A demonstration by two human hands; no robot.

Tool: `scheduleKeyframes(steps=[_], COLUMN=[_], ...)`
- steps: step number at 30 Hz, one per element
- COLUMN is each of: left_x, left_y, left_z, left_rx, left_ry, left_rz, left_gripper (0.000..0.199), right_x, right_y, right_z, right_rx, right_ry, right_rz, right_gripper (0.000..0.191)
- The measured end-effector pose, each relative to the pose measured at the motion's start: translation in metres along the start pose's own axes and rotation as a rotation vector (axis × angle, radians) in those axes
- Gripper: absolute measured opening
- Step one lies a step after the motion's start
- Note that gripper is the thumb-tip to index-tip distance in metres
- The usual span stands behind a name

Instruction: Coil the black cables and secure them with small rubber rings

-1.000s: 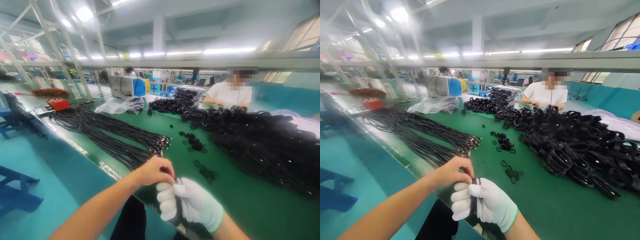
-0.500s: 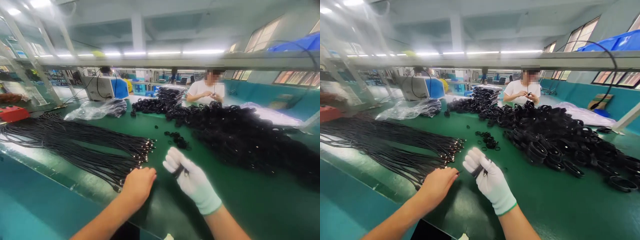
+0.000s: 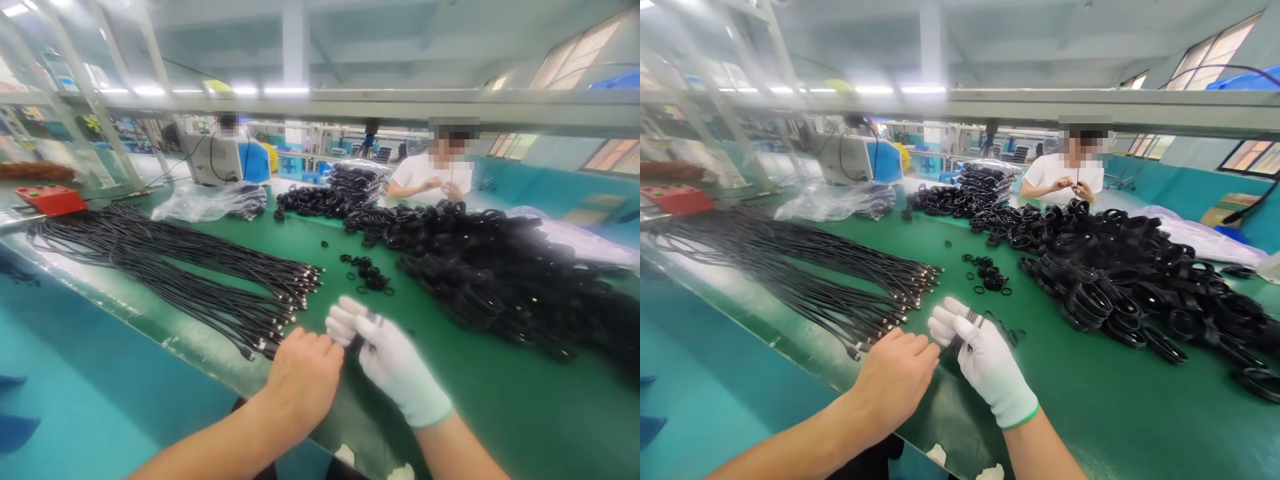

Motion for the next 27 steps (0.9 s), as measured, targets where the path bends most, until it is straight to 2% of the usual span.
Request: scheduleKeyframes(steps=[3,7,9,12,17,20,23,25,27], left_x=[0.006,0.025,0.035,0.042,0.045,0.053,0.057,0.051,0.041], left_y=[-0.006,-0.029,-0.037,-0.038,-0.043,-0.047,-0.039,-0.029,-0.020], left_z=[0.004,0.022,0.031,0.036,0.030,0.034,0.044,0.047,0.047], left_rx=[0.031,-0.029,-0.131,-0.244,-0.222,-0.358,-0.719,-0.964,-1.133], left_ry=[0.141,0.344,0.386,0.423,0.525,0.381,0.079,-0.111,-0.218], left_rz=[0.019,0.087,0.137,0.169,0.164,0.304,0.477,0.503,0.443], left_gripper=[0.019,0.018,0.018,0.010,0.018,0.016,0.014,0.017,0.015], right_x=[-0.004,-0.010,-0.013,-0.015,-0.016,-0.019,-0.022,-0.022,-0.021], right_y=[0.007,0.014,0.013,0.007,0.006,0.009,0.011,0.012,0.013], right_z=[0.001,0.001,-0.002,-0.010,-0.016,-0.016,-0.014,-0.014,-0.016], right_rx=[-0.116,-0.203,-0.132,-0.028,-0.089,-0.011,0.072,0.119,0.129], right_ry=[0.040,0.147,0.202,0.284,0.389,0.428,0.390,0.372,0.371], right_rz=[0.014,0.287,0.357,0.401,0.474,0.519,0.519,0.479,0.446], right_gripper=[0.031,0.019,0.022,0.024,0.029,0.030,0.030,0.030,0.031])
Point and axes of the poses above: each hand's wrist, its own x-axis towards the middle knuckle, its own y-axis out of the palm, z = x × y, the point moved 2 cm from there along x, towards the middle knuckle, and after that the axes turned 8 degrees about -x, right-handed, at the moved point
